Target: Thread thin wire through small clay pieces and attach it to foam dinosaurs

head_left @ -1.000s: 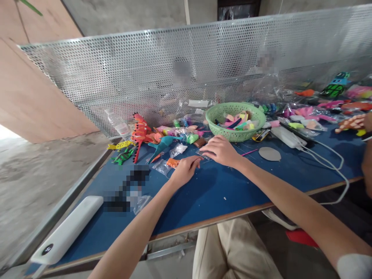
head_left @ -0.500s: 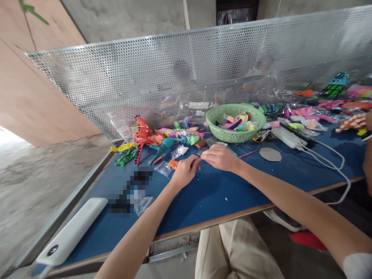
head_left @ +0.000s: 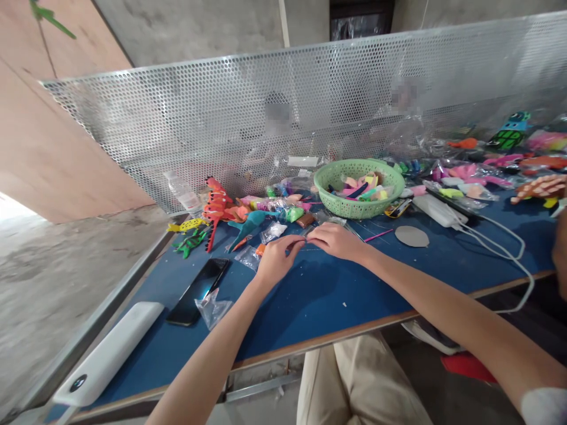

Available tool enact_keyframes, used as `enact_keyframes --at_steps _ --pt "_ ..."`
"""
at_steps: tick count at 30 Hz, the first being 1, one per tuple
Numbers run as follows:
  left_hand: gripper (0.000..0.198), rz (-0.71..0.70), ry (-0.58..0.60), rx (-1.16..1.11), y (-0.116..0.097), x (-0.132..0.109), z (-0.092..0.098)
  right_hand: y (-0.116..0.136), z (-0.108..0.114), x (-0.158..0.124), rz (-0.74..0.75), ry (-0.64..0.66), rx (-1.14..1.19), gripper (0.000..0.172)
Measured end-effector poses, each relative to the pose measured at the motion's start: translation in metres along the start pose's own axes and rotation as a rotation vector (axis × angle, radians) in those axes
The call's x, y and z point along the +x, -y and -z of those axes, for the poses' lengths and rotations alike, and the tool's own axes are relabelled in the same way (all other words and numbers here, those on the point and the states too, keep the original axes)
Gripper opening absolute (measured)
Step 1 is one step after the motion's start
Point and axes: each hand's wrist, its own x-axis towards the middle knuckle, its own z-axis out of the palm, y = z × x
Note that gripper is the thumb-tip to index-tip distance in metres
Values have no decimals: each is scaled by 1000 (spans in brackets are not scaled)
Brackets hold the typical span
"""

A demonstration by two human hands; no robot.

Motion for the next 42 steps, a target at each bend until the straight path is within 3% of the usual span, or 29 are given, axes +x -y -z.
enact_keyframes --at_steps 6,16,22,28,32,36,42 --pt "17 66 30 -98 -1 -2 -1 8 -4 0 -8 -55 -92 16" --pt "26 272 77 -543 3 -5 -10 9 2 -2 189 -56 -280 20" --pt "29 313 101 -566 8 -6 -15 6 0 -1 195 -4 -211 22" --pt "34 352 59 -554 9 -2 -11 2 0 2 7 -38 -37 19" --pt "40 467 -26 -774 7 2 -5 3 2 1 -221 -106 174 13" --pt "41 471 -82 -962 6 3 -5 7 3 0 -426 -160 427 19" --pt "36 426 -206 -955 10 4 -11 8 4 1 -448 -154 445 22"
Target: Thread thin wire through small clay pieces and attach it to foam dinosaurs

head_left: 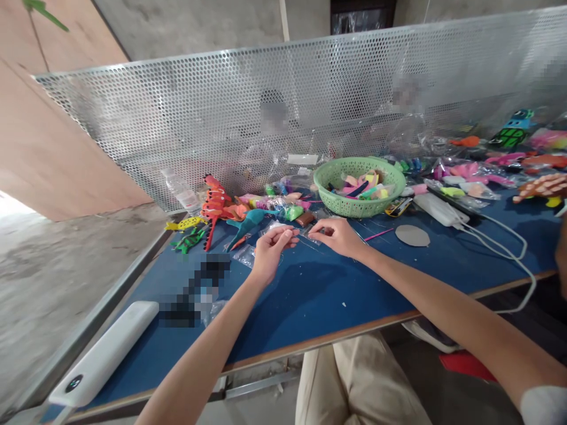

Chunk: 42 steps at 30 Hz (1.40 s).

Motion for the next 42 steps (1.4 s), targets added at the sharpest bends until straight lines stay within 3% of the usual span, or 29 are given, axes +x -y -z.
enact_keyframes --at_steps 10,15,20,28,34,38,42 --pt "36 62 -65 -77 -3 0 -3 -6 -1 0 86 -17 -144 23" --pt "31 68 -128 -156 1 -1 -6 4 2 1 348 -218 -456 19" --pt "27 93 -178 -283 5 2 -4 12 -1 -4 536 -115 -724 16" --pt "15 219 -117 -363 7 5 -6 9 -4 1 494 -104 -780 25" --pt "30 114 -15 -283 10 1 -4 4 -6 3 362 -113 -481 17" --pt "32 41 0 -226 8 0 -6 -2 -10 0 218 -95 -244 15" --pt "27 -34 -11 -115 8 -1 -9 2 -10 -3 166 -104 -146 17"
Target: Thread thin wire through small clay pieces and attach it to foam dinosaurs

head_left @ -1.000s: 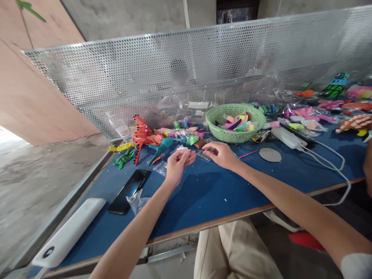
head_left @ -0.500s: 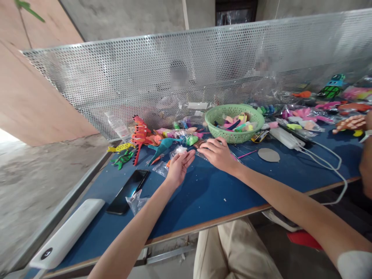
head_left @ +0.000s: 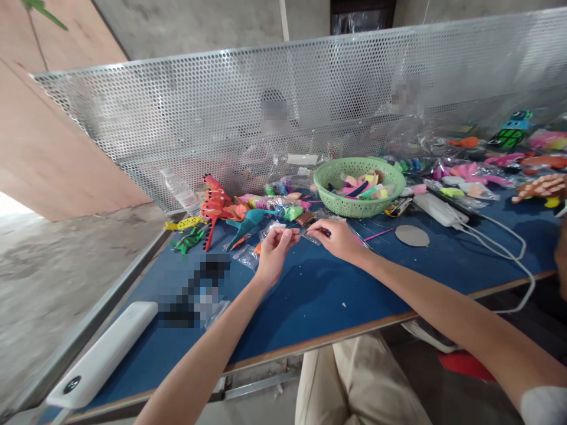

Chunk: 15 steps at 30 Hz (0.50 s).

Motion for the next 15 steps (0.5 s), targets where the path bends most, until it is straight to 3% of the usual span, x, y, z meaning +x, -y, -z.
enact_keyframes --at_steps 8,15 --pt "31 -28 -42 94 5 0 -1 16 -2 0 -57 -18 75 18" --pt "29 -15 -25 -19 1 -1 -4 15 -4 -1 -69 -34 92 20"
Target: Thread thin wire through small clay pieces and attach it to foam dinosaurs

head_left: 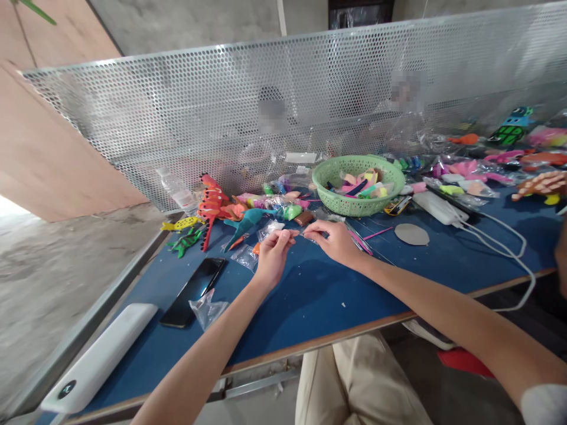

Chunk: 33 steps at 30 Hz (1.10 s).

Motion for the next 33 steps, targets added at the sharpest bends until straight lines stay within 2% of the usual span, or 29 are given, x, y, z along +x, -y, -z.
enact_keyframes --at_steps 6,11,14,18,20,22,23,25,27,28,30,33 --pt "30 -6 0 10 -1 -1 -1 -1 0 1 38 -14 -31 20" --pt "33 -94 -22 300 -6 -1 2 -11 5 1 210 -26 -198 15" --pt "40 -165 58 504 -11 -1 6 -16 11 3 344 51 -313 15" --pt "35 -191 172 751 -13 0 12 -23 18 9 519 198 -443 19" --pt "33 -153 209 784 -13 -1 12 -27 21 11 586 238 -483 19" --pt "36 -57 218 700 -12 -2 10 -28 24 12 616 218 -504 20" --pt "40 0 207 623 -11 -3 9 -28 25 12 616 172 -509 21" --pt "46 95 146 448 -10 -4 7 -26 27 11 566 -5 -506 23" --pt "50 147 75 305 -9 -5 5 -23 29 10 443 -208 -451 24" --pt "51 159 47 255 -8 -5 5 -22 29 10 368 -265 -399 26" --pt "52 171 17 203 -7 -5 5 -24 29 11 217 -253 -264 31" --pt "51 189 14 211 -7 -5 5 -31 25 13 18 -80 -43 38"
